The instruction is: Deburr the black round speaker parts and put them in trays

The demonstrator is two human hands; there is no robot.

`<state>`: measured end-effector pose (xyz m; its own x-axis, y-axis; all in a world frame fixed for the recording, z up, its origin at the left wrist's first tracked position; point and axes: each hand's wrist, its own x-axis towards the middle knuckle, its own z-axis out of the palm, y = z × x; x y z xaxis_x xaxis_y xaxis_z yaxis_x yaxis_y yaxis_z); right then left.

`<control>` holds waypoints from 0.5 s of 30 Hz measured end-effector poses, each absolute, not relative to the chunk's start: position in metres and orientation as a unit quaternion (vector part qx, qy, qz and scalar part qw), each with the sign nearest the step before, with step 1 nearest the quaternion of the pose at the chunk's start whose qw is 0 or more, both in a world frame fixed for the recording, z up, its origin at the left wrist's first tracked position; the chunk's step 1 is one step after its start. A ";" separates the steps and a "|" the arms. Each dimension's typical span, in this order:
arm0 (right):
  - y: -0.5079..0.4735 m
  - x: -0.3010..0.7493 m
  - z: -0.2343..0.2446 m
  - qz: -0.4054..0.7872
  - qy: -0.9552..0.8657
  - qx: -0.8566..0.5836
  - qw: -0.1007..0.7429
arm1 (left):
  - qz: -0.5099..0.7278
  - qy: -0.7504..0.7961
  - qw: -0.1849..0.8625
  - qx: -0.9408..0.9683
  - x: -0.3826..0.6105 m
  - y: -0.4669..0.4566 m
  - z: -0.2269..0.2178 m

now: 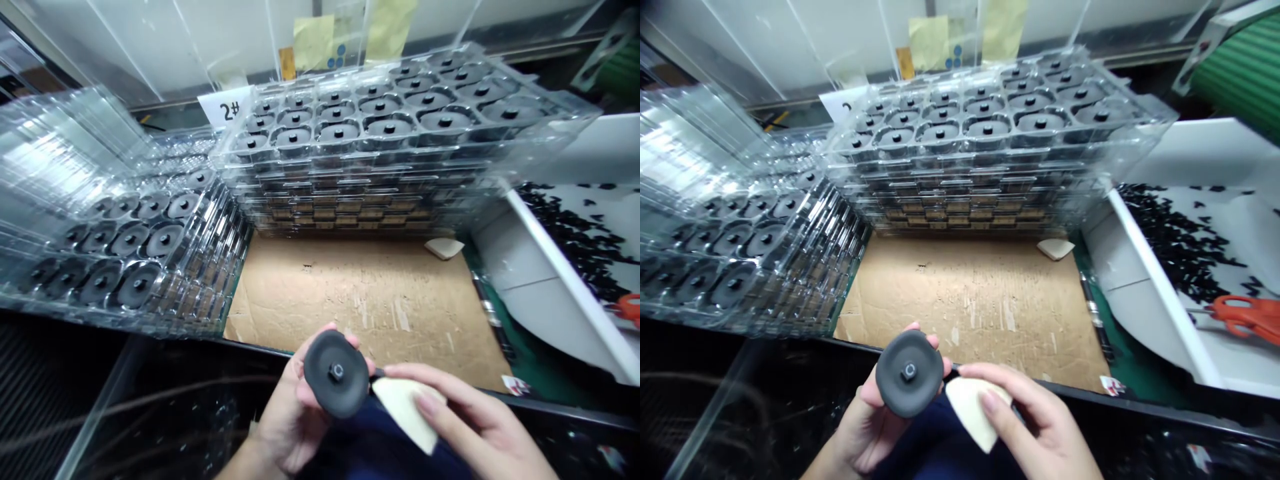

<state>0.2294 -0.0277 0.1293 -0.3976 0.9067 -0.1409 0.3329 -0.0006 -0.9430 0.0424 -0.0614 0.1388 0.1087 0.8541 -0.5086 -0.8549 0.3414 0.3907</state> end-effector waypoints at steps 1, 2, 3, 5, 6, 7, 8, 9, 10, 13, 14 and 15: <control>-0.027 0.226 0.132 0.494 -0.656 -0.485 0.302 | 0.577 0.334 0.745 0.001 0.044 -0.062 0.137; -0.027 0.221 0.136 0.458 -0.665 -0.486 0.334 | 0.582 0.326 0.745 0.005 0.045 -0.063 0.135; -0.027 0.214 0.141 0.421 -0.678 -0.477 0.368 | 0.590 0.320 0.741 0.012 0.046 -0.064 0.132; -0.029 0.196 0.151 0.348 -0.722 -0.429 0.417 | 0.607 0.321 0.725 0.045 0.047 -0.067 0.127; -0.030 0.188 0.155 0.316 -0.751 -0.390 0.430 | 0.616 0.331 0.712 0.066 0.047 -0.069 0.124; -0.031 0.180 0.158 0.295 -0.780 -0.350 0.426 | 0.625 0.345 0.695 0.085 0.047 -0.070 0.123; -0.031 0.173 0.160 0.287 -0.807 -0.317 0.407 | 0.635 0.361 0.676 0.099 0.046 -0.072 0.121; -0.030 0.169 0.162 0.293 -0.824 -0.300 0.381 | 0.646 0.377 0.656 0.106 0.045 -0.073 0.120; -0.029 0.165 0.163 0.311 -0.833 -0.295 0.349 | 0.655 0.389 0.639 0.106 0.045 -0.073 0.119; -0.023 0.158 0.166 0.324 -0.829 -0.309 0.334 | 0.656 0.406 0.627 0.107 0.046 -0.074 0.120; -0.021 0.157 0.167 0.302 -0.822 -0.312 0.368 | 0.645 0.415 0.631 0.113 0.047 -0.073 0.122; -0.020 0.157 0.167 0.283 -0.814 -0.306 0.405 | 0.632 0.428 0.635 0.116 0.048 -0.072 0.125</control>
<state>0.1567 -0.0196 0.1675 -0.4845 0.7275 0.4858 0.2696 0.6524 -0.7083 0.0477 -0.0716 0.1248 -0.1659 0.9028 -0.3968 -0.7034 0.1736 0.6893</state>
